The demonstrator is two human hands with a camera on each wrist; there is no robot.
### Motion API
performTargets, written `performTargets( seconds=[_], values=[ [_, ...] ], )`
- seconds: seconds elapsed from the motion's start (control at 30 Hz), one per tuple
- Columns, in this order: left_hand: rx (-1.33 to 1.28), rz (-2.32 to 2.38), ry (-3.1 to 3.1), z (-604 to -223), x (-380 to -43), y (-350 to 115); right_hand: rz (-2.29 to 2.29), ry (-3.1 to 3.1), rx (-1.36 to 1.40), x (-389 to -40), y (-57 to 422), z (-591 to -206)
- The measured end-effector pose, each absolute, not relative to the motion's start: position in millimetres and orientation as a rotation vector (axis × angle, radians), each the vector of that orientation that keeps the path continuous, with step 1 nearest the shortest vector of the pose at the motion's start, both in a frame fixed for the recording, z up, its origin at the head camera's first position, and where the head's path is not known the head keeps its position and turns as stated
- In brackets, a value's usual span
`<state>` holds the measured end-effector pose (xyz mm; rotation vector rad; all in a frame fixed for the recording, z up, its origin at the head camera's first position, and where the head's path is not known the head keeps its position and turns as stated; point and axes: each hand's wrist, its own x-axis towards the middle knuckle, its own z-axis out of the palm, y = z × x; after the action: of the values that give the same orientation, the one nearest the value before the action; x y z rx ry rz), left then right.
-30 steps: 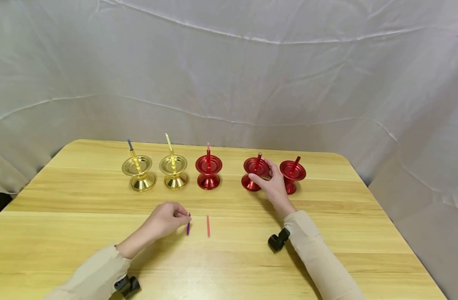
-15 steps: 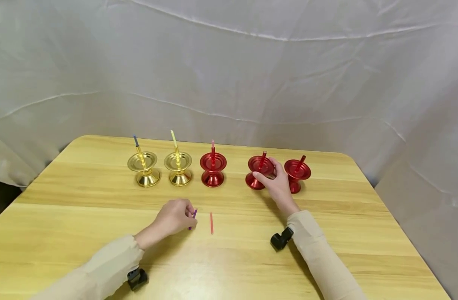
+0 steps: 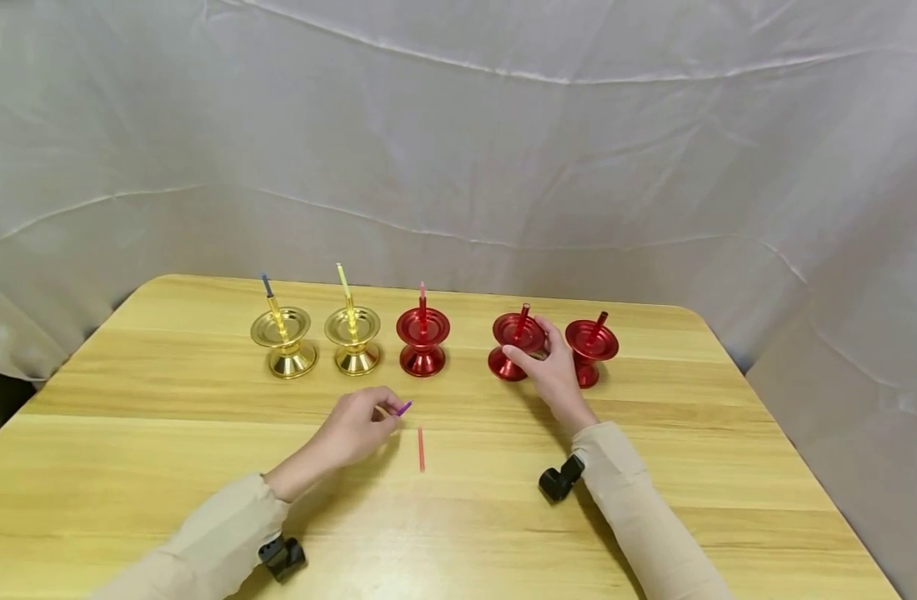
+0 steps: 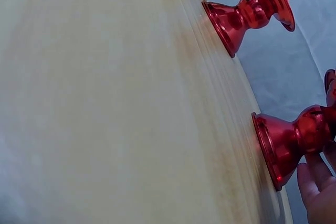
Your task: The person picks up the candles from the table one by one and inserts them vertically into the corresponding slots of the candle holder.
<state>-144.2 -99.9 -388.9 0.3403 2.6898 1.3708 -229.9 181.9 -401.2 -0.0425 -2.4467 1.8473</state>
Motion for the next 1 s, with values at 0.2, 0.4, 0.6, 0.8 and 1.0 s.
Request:
performTargets(
  seconds=[0.2,0.4,0.6,0.8,1.0],
  values=[
    [0.386,1.536,2.703,-379,-152,-91,1.856,-2.441,-0.052,-230,181,-401],
    [0.455,1.805,2.675,-364,-166,-71,1.871,-2.427,-0.065,-230,181,-403],
    [0.513,2.054,2.539,-349,-187,-38,1.888,-2.393,-0.06,-231,182,-407],
    [0.59,2.135,2.524,-338,-214,-11,1.906,-2.37,-0.059,-232,180,-409],
    [0.591,2.17,2.495,-330,-234,8,1.932,-2.351,-0.03,-232,180,-408]
  ],
)
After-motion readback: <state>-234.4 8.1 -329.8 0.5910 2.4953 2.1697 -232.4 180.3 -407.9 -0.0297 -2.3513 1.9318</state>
